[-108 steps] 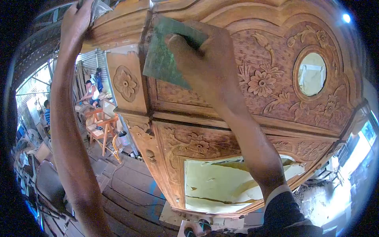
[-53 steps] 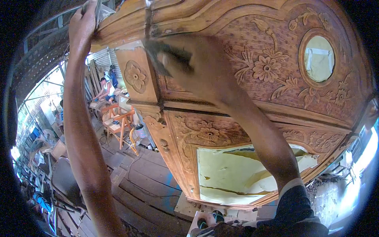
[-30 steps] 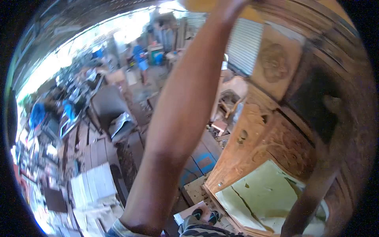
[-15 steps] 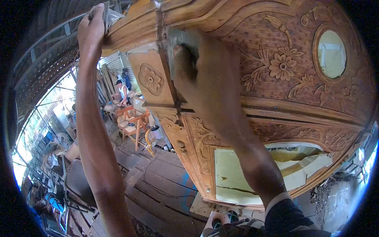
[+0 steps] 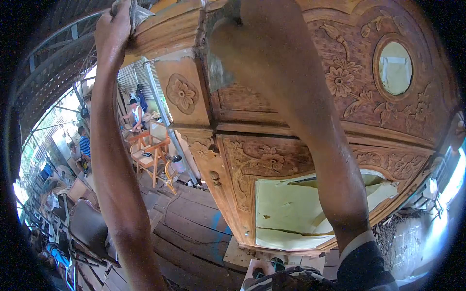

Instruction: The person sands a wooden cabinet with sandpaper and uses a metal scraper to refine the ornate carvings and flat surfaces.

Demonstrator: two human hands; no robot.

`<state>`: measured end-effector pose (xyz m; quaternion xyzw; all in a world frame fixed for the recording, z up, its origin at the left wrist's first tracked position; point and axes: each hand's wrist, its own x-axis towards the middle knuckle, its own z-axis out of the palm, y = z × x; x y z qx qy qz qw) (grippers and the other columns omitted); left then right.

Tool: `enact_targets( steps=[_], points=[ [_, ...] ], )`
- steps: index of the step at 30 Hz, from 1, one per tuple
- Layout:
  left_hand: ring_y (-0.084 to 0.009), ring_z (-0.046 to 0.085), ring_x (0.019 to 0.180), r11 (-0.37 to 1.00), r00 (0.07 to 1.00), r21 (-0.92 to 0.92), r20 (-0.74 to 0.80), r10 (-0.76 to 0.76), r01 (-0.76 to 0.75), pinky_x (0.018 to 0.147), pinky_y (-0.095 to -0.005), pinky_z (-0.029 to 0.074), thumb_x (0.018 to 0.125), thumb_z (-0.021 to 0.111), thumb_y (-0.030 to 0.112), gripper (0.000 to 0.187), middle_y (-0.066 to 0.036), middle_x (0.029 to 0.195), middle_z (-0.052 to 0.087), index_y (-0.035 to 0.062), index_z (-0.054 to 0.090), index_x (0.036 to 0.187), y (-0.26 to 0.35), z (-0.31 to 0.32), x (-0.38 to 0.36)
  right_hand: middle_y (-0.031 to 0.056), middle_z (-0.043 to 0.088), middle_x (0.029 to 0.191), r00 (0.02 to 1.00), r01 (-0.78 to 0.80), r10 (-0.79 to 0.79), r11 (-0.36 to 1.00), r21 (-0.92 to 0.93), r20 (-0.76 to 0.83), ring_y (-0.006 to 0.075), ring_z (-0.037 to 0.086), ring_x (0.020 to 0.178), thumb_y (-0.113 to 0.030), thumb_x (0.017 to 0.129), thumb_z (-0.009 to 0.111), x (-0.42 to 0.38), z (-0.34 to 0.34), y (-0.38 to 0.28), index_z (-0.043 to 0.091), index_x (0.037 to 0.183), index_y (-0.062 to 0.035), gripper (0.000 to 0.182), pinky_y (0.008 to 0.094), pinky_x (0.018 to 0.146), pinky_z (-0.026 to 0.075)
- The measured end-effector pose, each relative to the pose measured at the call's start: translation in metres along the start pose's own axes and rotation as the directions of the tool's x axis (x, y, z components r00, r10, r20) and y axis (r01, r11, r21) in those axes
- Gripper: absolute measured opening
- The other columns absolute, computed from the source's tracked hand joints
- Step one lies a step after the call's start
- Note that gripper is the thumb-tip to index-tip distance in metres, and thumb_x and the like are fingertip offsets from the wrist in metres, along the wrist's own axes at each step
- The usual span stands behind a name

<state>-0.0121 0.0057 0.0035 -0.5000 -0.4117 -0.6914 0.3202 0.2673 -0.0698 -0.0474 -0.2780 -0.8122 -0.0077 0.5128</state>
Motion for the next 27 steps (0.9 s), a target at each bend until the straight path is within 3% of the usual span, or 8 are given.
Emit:
enact_targets(
  steps=[2, 5, 7, 17, 20, 23, 26, 27],
  points=[
    [-0.0319, 0.068, 0.077, 0.999, 0.999, -0.001, 0.010, 0.032, -0.032, 0.073, -0.0444, 0.048, 0.101, 0.056, 0.043, 0.045, -0.019, 0.081, 0.069, 0.0005, 0.068, 0.094, 0.002, -0.001, -0.001, 0.0198, 0.069, 0.073, 0.984, -0.047, 0.023, 0.991, 0.128, 0.178, 0.0305, 0.069, 0.068, -0.005, 0.082, 0.064, -0.004, -0.002, -0.009, 0.077, 0.099, 0.0008, 0.022, 0.0403, 0.069, 0.054],
    [-0.0324, 0.067, 0.075, 0.999, 0.999, -0.011, -0.009, -0.040, 0.040, 0.072, -0.0452, 0.047, 0.102, 0.055, 0.043, 0.045, -0.019, 0.079, 0.068, 0.0003, 0.067, 0.094, 0.006, -0.001, -0.003, 0.0209, 0.071, 0.080, 0.879, 0.263, -0.249, 0.964, -0.021, -0.406, 0.0320, 0.069, 0.073, -0.004, 0.082, 0.060, -0.014, 0.044, 0.022, 0.076, 0.095, 0.0032, 0.022, 0.0408, 0.069, 0.053],
    [-0.0317, 0.065, 0.073, 0.999, 0.999, -0.021, 0.014, -0.032, 0.032, 0.071, -0.0452, 0.046, 0.102, 0.055, 0.043, 0.045, -0.018, 0.077, 0.067, 0.0004, 0.067, 0.094, 0.004, -0.001, -0.002, 0.0157, 0.071, 0.074, 0.867, 0.163, -0.209, 0.977, -0.140, -0.451, 0.0243, 0.068, 0.067, -0.018, 0.091, 0.066, -0.009, 0.055, 0.032, 0.073, 0.099, 0.0028, 0.023, 0.0374, 0.067, 0.053],
    [-0.0225, 0.060, 0.066, 0.997, 0.998, -0.058, 0.038, -0.043, 0.045, 0.066, -0.0412, 0.045, 0.102, 0.056, 0.040, 0.042, -0.014, 0.071, 0.062, 0.0006, 0.065, 0.090, 0.006, -0.002, -0.003, 0.0128, 0.075, 0.086, 0.983, -0.057, 0.032, 0.989, -0.137, -0.179, 0.0183, 0.069, 0.072, -0.019, 0.091, 0.069, -0.003, 0.037, 0.033, 0.075, 0.107, 0.0010, 0.026, 0.0353, 0.071, 0.055],
    [-0.0199, 0.058, 0.065, 0.997, 0.999, -0.070, 0.035, 0.010, -0.008, 0.065, -0.0400, 0.044, 0.102, 0.056, 0.039, 0.042, -0.012, 0.069, 0.062, 0.0007, 0.065, 0.088, 0.001, 0.000, -0.001, 0.0205, 0.069, 0.081, 0.956, 0.216, -0.217, 0.976, -0.028, -0.197, 0.0328, 0.068, 0.074, -0.005, 0.084, 0.060, -0.004, 0.036, 0.030, 0.074, 0.098, 0.0044, 0.022, 0.0403, 0.071, 0.053],
    [-0.0204, 0.058, 0.064, 0.999, 0.999, -0.045, 0.005, 0.031, -0.031, 0.065, -0.0402, 0.044, 0.102, 0.057, 0.039, 0.043, -0.012, 0.068, 0.062, 0.0008, 0.065, 0.087, 0.002, 0.000, -0.001, 0.0207, 0.068, 0.079, 0.916, 0.214, -0.280, 0.947, -0.241, -0.288, 0.0332, 0.068, 0.075, -0.005, 0.084, 0.060, -0.016, 0.041, 0.005, 0.074, 0.099, 0.0047, 0.023, 0.0415, 0.074, 0.054],
    [-0.0207, 0.059, 0.064, 0.996, 1.000, -0.093, 0.006, -0.011, 0.012, 0.065, -0.0407, 0.045, 0.102, 0.057, 0.039, 0.042, -0.013, 0.068, 0.062, 0.0008, 0.066, 0.087, 0.003, 0.001, -0.002, 0.0218, 0.069, 0.080, 0.696, 0.350, -0.513, 0.853, -0.387, -0.502, 0.0343, 0.068, 0.077, -0.006, 0.084, 0.059, -0.019, 0.041, 0.006, 0.074, 0.097, 0.0045, 0.023, 0.0433, 0.077, 0.054],
    [-0.0211, 0.059, 0.064, 0.996, 1.000, -0.091, 0.008, 0.006, -0.006, 0.064, -0.0410, 0.044, 0.102, 0.057, 0.039, 0.042, -0.013, 0.069, 0.062, 0.0007, 0.066, 0.087, 0.003, 0.000, -0.001, 0.0215, 0.069, 0.080, 0.873, 0.275, -0.294, 0.956, -0.106, -0.388, 0.0349, 0.068, 0.078, -0.008, 0.085, 0.059, -0.018, 0.028, -0.001, 0.074, 0.097, 0.0054, 0.023, 0.0438, 0.077, 0.054]
  ],
)
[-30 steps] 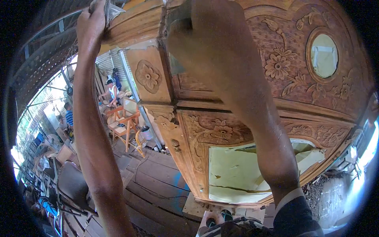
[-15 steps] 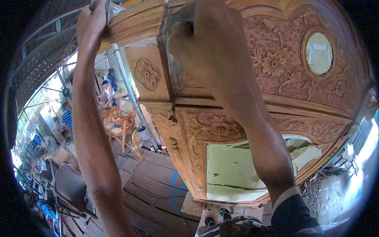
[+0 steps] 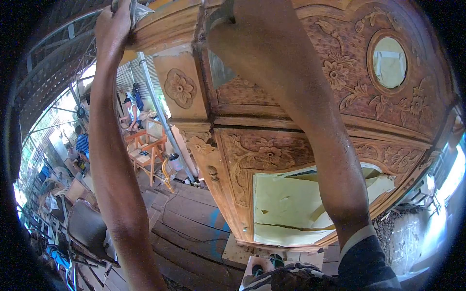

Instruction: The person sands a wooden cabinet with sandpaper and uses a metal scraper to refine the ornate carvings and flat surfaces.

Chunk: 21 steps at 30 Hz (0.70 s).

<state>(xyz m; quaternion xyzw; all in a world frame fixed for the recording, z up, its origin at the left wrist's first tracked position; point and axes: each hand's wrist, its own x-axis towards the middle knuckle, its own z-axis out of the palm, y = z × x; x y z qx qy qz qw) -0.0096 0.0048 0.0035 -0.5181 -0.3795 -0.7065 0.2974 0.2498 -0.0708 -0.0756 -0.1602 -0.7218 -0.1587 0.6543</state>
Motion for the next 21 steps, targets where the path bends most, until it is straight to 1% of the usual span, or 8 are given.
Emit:
enact_targets(
  steps=[2, 5, 7, 8, 11, 14, 16, 21],
  points=[
    [-0.0215, 0.060, 0.063, 1.000, 1.000, 0.003, 0.006, 0.017, -0.017, 0.064, -0.0412, 0.044, 0.102, 0.057, 0.039, 0.043, -0.013, 0.069, 0.062, 0.0006, 0.066, 0.087, -0.002, 0.000, 0.001, 0.0212, 0.069, 0.081, 0.953, -0.248, 0.206, 0.952, 0.181, 0.220, 0.0355, 0.069, 0.078, -0.010, 0.085, 0.059, 0.007, -0.005, 0.006, 0.073, 0.096, 0.0062, 0.024, 0.0443, 0.078, 0.054],
    [-0.0217, 0.062, 0.065, 0.998, 1.000, 0.057, 0.003, 0.001, -0.001, 0.065, -0.0396, 0.047, 0.102, 0.056, 0.037, 0.041, -0.014, 0.069, 0.064, 0.0006, 0.067, 0.089, 0.000, 0.002, 0.000, 0.0203, 0.071, 0.082, 0.947, -0.176, 0.176, 0.984, -0.023, 0.270, 0.0340, 0.070, 0.080, -0.012, 0.088, 0.060, 0.012, 0.003, 0.033, 0.071, 0.100, 0.0093, 0.027, 0.0419, 0.079, 0.055],
    [-0.0279, 0.069, 0.073, 0.997, 0.996, -0.057, 0.078, -0.051, 0.055, 0.070, -0.0415, 0.051, 0.101, 0.053, 0.042, 0.047, -0.018, 0.075, 0.068, -0.0001, 0.070, 0.092, 0.004, 0.000, 0.000, 0.0189, 0.071, 0.081, 0.968, 0.212, -0.205, 0.976, -0.039, 0.143, 0.0319, 0.070, 0.079, -0.012, 0.090, 0.059, 0.007, 0.006, 0.037, 0.070, 0.100, 0.0101, 0.027, 0.0413, 0.075, 0.055],
    [-0.0380, 0.073, 0.086, 0.959, 1.000, 0.283, 0.022, -0.023, 0.016, 0.078, -0.0468, 0.054, 0.097, 0.050, 0.050, 0.056, -0.025, 0.085, 0.072, -0.0016, 0.072, 0.095, 0.007, -0.006, 0.001, 0.0185, 0.072, 0.081, 0.940, 0.333, -0.329, 0.942, -0.032, 0.090, 0.0312, 0.071, 0.079, -0.012, 0.090, 0.059, 0.005, 0.010, 0.036, 0.070, 0.100, 0.0103, 0.027, 0.0411, 0.074, 0.055],
    [-0.0453, 0.071, 0.093, 0.966, 0.997, 0.257, -0.071, 0.036, -0.017, 0.084, -0.0509, 0.053, 0.095, 0.049, 0.056, 0.062, -0.030, 0.091, 0.072, -0.0005, 0.073, 0.091, -0.027, 0.003, 0.017, 0.0173, 0.071, 0.079, 0.924, -0.368, 0.270, 0.822, 0.434, 0.271, 0.0288, 0.072, 0.083, -0.016, 0.092, 0.061, 0.001, 0.018, 0.031, 0.072, 0.098, 0.0087, 0.027, 0.0425, 0.070, 0.055],
    [-0.0400, 0.073, 0.085, 0.995, 0.996, 0.058, 0.044, -0.083, 0.080, 0.077, -0.0472, 0.053, 0.096, 0.053, 0.054, 0.059, -0.026, 0.083, 0.072, -0.0014, 0.071, 0.087, -0.005, 0.003, 0.005, 0.0082, 0.075, 0.086, 0.983, -0.163, 0.164, 0.987, 0.019, -0.087, 0.0126, 0.067, 0.073, -0.020, 0.093, 0.070, -0.018, 0.025, 0.049, 0.075, 0.109, 0.0010, 0.027, 0.0315, 0.070, 0.055],
    [-0.0265, 0.067, 0.062, 0.981, 0.982, 0.133, -0.111, 0.153, -0.138, 0.064, -0.0432, 0.049, 0.098, 0.058, 0.045, 0.049, -0.017, 0.067, 0.066, -0.0009, 0.066, 0.082, -0.012, 0.005, 0.008, 0.0054, 0.075, 0.088, 0.960, -0.276, 0.280, 0.957, 0.091, -0.029, 0.0100, 0.066, 0.075, -0.019, 0.095, 0.071, -0.027, 0.024, 0.046, 0.075, 0.113, 0.0004, 0.027, 0.0285, 0.069, 0.054],
    [-0.0265, 0.065, 0.065, 0.991, 0.991, -0.072, 0.080, -0.103, 0.109, 0.065, -0.0440, 0.047, 0.099, 0.057, 0.044, 0.048, -0.016, 0.069, 0.064, -0.0008, 0.065, 0.082, 0.008, -0.004, -0.004, 0.0042, 0.075, 0.089, 0.959, -0.277, 0.285, 0.931, 0.235, 0.004, 0.0083, 0.066, 0.076, -0.018, 0.096, 0.072, -0.043, 0.042, 0.076, 0.074, 0.115, 0.0015, 0.028, 0.0271, 0.070, 0.054]
  ],
)
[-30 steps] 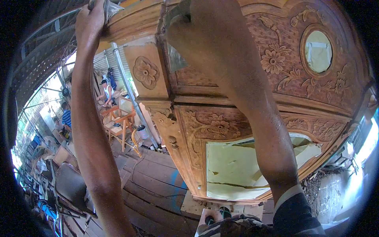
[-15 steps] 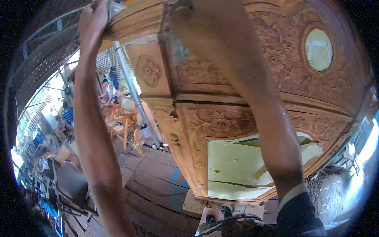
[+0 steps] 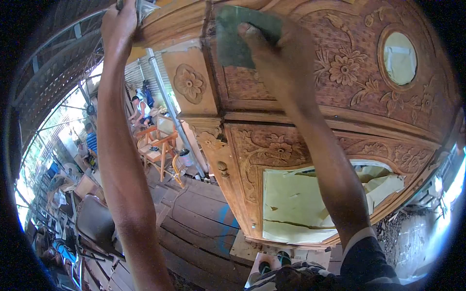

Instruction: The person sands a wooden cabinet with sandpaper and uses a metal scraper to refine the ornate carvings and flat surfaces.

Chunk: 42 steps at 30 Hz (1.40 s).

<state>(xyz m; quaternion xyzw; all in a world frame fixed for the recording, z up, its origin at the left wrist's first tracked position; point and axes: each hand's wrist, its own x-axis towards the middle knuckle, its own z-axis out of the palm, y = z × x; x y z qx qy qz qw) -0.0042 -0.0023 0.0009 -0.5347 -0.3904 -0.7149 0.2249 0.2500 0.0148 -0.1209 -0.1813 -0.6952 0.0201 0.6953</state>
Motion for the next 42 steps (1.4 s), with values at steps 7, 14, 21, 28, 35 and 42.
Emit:
enact_targets(
  steps=[7, 14, 21, 28, 35, 42],
  points=[
    [-0.0268, 0.067, 0.079, 0.979, 0.993, 0.201, -0.105, 0.057, -0.035, 0.074, -0.0410, 0.049, 0.099, 0.058, 0.048, 0.048, -0.018, 0.086, 0.070, 0.0009, 0.068, 0.097, -0.012, 0.004, 0.008, 0.0012, 0.073, 0.086, 0.872, -0.450, 0.414, 0.471, 0.759, 0.260, 0.0090, 0.067, 0.079, -0.019, 0.096, 0.073, -0.004, 0.016, 0.016, 0.075, 0.112, -0.0017, 0.024, 0.0275, 0.071, 0.055],
    [-0.0352, 0.069, 0.111, 0.970, 1.000, 0.242, 0.003, -0.029, 0.028, 0.099, -0.0420, 0.048, 0.095, 0.060, 0.056, 0.070, -0.029, 0.120, 0.070, -0.0063, 0.069, 0.126, -0.041, -0.002, 0.026, 0.0159, 0.076, 0.096, 0.982, -0.048, 0.050, 0.999, 0.012, -0.181, 0.0254, 0.074, 0.088, -0.019, 0.093, 0.074, -0.014, 0.028, 0.019, 0.073, 0.110, -0.0009, 0.025, 0.0362, 0.079, 0.055],
    [-0.0351, 0.069, 0.110, 0.972, 1.000, 0.234, -0.002, -0.018, 0.018, 0.098, -0.0421, 0.049, 0.095, 0.061, 0.056, 0.072, -0.029, 0.119, 0.070, -0.0077, 0.068, 0.127, -0.037, -0.001, 0.023, 0.0173, 0.075, 0.091, 0.959, -0.172, 0.260, 0.852, 0.494, -0.115, 0.0235, 0.074, 0.082, -0.017, 0.093, 0.073, -0.016, 0.041, 0.013, 0.074, 0.110, -0.0016, 0.023, 0.0365, 0.078, 0.056],
    [-0.0371, 0.069, 0.111, 0.958, 1.000, 0.286, 0.013, 0.013, -0.016, 0.099, -0.0435, 0.048, 0.095, 0.061, 0.055, 0.073, -0.032, 0.121, 0.068, -0.0099, 0.066, 0.128, -0.039, -0.001, 0.026, 0.0060, 0.076, 0.095, 0.983, -0.086, 0.124, 0.963, 0.255, -0.137, 0.0146, 0.070, 0.085, -0.018, 0.095, 0.073, -0.014, 0.030, 0.022, 0.072, 0.112, 0.0009, 0.025, 0.0337, 0.081, 0.056],
    [-0.0457, 0.069, 0.111, 0.975, 1.000, 0.223, -0.010, 0.005, -0.003, 0.101, -0.0474, 0.048, 0.096, 0.057, 0.053, 0.068, -0.035, 0.113, 0.069, -0.0118, 0.069, 0.115, -0.026, 0.001, 0.012, 0.0131, 0.077, 0.095, 0.991, -0.133, 0.102, 0.858, 0.496, 0.090, 0.0171, 0.073, 0.085, -0.016, 0.094, 0.072, -0.027, 0.022, 0.026, 0.072, 0.113, 0.0000, 0.025, 0.0345, 0.078, 0.058],
    [-0.0351, 0.068, 0.109, 0.961, 0.998, 0.267, -0.007, -0.069, 0.068, 0.100, -0.0429, 0.048, 0.096, 0.061, 0.055, 0.073, -0.030, 0.123, 0.068, -0.0087, 0.064, 0.132, -0.039, -0.001, 0.026, 0.0179, 0.077, 0.097, 0.995, 0.020, -0.007, 0.990, 0.137, -0.097, 0.0225, 0.076, 0.088, -0.015, 0.094, 0.071, -0.005, 0.016, 0.016, 0.072, 0.114, -0.0003, 0.025, 0.0364, 0.078, 0.060]
  ],
)
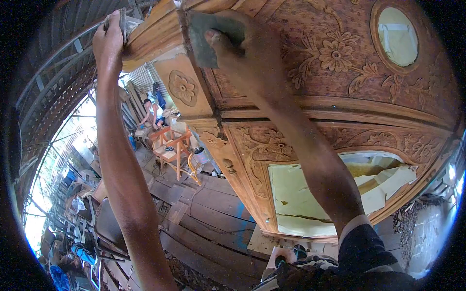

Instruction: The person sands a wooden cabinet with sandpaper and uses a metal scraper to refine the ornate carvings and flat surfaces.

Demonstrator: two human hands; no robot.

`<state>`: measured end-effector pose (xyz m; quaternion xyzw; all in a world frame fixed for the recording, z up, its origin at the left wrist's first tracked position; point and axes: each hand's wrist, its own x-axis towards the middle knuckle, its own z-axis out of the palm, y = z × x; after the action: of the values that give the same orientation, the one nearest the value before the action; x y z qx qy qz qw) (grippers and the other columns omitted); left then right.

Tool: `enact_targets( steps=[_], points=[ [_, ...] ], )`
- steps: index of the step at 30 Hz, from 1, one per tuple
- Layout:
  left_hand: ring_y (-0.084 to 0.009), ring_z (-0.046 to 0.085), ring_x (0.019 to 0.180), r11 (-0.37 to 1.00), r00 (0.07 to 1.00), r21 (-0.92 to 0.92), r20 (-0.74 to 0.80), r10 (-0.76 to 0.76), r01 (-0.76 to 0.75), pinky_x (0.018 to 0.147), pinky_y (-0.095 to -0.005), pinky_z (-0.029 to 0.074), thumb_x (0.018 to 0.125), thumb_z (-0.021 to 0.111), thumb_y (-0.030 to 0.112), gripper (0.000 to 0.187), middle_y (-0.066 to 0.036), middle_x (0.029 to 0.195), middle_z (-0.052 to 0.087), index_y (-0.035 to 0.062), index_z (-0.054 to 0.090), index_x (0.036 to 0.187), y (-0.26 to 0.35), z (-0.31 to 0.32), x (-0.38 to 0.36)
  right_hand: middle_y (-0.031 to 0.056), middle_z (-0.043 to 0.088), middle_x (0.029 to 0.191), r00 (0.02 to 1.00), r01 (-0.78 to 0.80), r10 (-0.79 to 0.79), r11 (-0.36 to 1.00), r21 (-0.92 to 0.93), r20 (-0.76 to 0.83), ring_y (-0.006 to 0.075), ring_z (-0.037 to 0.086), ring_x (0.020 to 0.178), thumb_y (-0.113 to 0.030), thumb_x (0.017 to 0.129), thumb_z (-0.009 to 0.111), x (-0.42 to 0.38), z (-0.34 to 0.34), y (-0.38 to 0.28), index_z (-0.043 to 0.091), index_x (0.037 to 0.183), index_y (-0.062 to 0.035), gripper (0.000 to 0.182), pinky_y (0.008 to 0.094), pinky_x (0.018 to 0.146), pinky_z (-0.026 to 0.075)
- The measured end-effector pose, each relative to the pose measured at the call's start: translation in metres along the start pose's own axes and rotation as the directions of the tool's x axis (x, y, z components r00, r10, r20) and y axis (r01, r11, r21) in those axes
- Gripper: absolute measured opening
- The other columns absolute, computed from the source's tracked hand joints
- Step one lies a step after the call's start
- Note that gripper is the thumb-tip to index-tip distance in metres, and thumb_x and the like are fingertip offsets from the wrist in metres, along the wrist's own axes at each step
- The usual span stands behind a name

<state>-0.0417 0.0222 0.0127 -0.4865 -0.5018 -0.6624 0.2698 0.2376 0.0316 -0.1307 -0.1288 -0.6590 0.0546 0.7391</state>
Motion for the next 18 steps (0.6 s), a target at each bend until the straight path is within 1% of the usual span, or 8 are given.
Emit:
enact_targets(
  steps=[2, 5, 6, 8, 11, 14, 17, 18],
  points=[
    [-0.0346, 0.068, 0.109, 1.000, 1.000, -0.021, 0.003, 0.001, -0.001, 0.100, -0.0424, 0.048, 0.095, 0.062, 0.054, 0.073, -0.030, 0.123, 0.068, -0.0093, 0.065, 0.131, -0.002, 0.000, 0.000, 0.0189, 0.076, 0.098, 0.999, 0.024, -0.023, 1.000, -0.013, 0.048, 0.0242, 0.076, 0.088, -0.014, 0.094, 0.070, 0.001, -0.005, -0.002, 0.072, 0.114, -0.0007, 0.025, 0.0362, 0.078, 0.060],
    [-0.0340, 0.068, 0.109, 0.998, 1.000, -0.055, 0.009, 0.013, -0.013, 0.099, -0.0416, 0.048, 0.095, 0.062, 0.054, 0.073, -0.029, 0.122, 0.069, -0.0101, 0.066, 0.129, 0.000, -0.001, 0.000, 0.0099, 0.078, 0.099, 0.969, -0.036, 0.020, 0.998, 0.058, 0.248, 0.0129, 0.072, 0.090, -0.007, 0.094, 0.069, -0.004, -0.019, -0.003, 0.072, 0.114, 0.0024, 0.023, 0.0281, 0.081, 0.057],
    [-0.0340, 0.068, 0.109, 0.998, 1.000, -0.056, 0.010, 0.015, -0.015, 0.099, -0.0416, 0.048, 0.095, 0.062, 0.054, 0.073, -0.029, 0.122, 0.069, -0.0101, 0.066, 0.129, 0.005, -0.002, -0.003, 0.0150, 0.077, 0.102, 0.948, 0.186, -0.184, 0.982, 0.019, 0.259, 0.0211, 0.074, 0.090, -0.009, 0.091, 0.066, 0.000, -0.017, 0.000, 0.073, 0.115, 0.0002, 0.027, 0.0341, 0.081, 0.059],
    [-0.0331, 0.068, 0.108, 0.999, 0.999, -0.034, 0.027, 0.038, -0.037, 0.099, -0.0415, 0.048, 0.095, 0.062, 0.055, 0.073, -0.029, 0.121, 0.070, -0.0104, 0.066, 0.127, 0.012, -0.005, -0.010, 0.0202, 0.076, 0.105, 0.882, 0.398, -0.379, 0.917, -0.016, 0.280, 0.0294, 0.076, 0.089, -0.011, 0.087, 0.063, 0.001, -0.014, 0.004, 0.073, 0.115, -0.0020, 0.031, 0.0401, 0.081, 0.060],
    [-0.0431, 0.069, 0.110, 0.998, 0.999, -0.047, -0.020, 0.048, -0.049, 0.099, -0.0455, 0.048, 0.095, 0.059, 0.053, 0.066, -0.032, 0.115, 0.071, -0.0083, 0.071, 0.115, 0.015, -0.003, -0.014, 0.0209, 0.076, 0.102, 0.824, 0.288, -0.228, 0.957, -0.038, 0.518, 0.0310, 0.076, 0.090, -0.010, 0.085, 0.061, 0.007, -0.008, -0.006, 0.075, 0.113, -0.0020, 0.032, 0.0419, 0.085, 0.060],
    [-0.0417, 0.069, 0.109, 0.995, 0.999, -0.081, -0.015, 0.051, -0.052, 0.099, -0.0445, 0.048, 0.096, 0.060, 0.051, 0.064, -0.031, 0.115, 0.071, -0.0086, 0.071, 0.115, 0.008, 0.000, -0.007, 0.0120, 0.077, 0.103, 0.782, -0.013, 0.047, 0.998, -0.059, 0.622, 0.0172, 0.072, 0.100, -0.006, 0.088, 0.068, -0.001, -0.014, -0.017, 0.073, 0.116, 0.0028, 0.030, 0.0303, 0.085, 0.056],
    [-0.0380, 0.070, 0.108, 0.993, 0.998, -0.104, -0.010, 0.062, -0.062, 0.097, -0.0427, 0.048, 0.096, 0.060, 0.049, 0.062, -0.030, 0.114, 0.071, -0.0089, 0.071, 0.115, 0.009, -0.001, -0.007, 0.0127, 0.076, 0.098, 0.760, -0.056, 0.021, 0.998, 0.034, 0.650, 0.0198, 0.072, 0.097, -0.005, 0.087, 0.068, -0.023, -0.014, -0.008, 0.074, 0.114, 0.0029, 0.028, 0.0328, 0.087, 0.055],
    [-0.0343, 0.070, 0.106, 0.991, 0.999, -0.134, 0.029, 0.031, -0.026, 0.097, -0.0412, 0.048, 0.097, 0.061, 0.048, 0.061, -0.029, 0.113, 0.072, -0.0093, 0.071, 0.116, 0.008, -0.002, -0.007, 0.0133, 0.076, 0.100, 0.861, -0.140, 0.094, 0.989, 0.055, 0.500, 0.0199, 0.072, 0.098, -0.006, 0.087, 0.068, -0.025, -0.013, -0.008, 0.075, 0.113, 0.0026, 0.028, 0.0332, 0.088, 0.055]
  ],
)
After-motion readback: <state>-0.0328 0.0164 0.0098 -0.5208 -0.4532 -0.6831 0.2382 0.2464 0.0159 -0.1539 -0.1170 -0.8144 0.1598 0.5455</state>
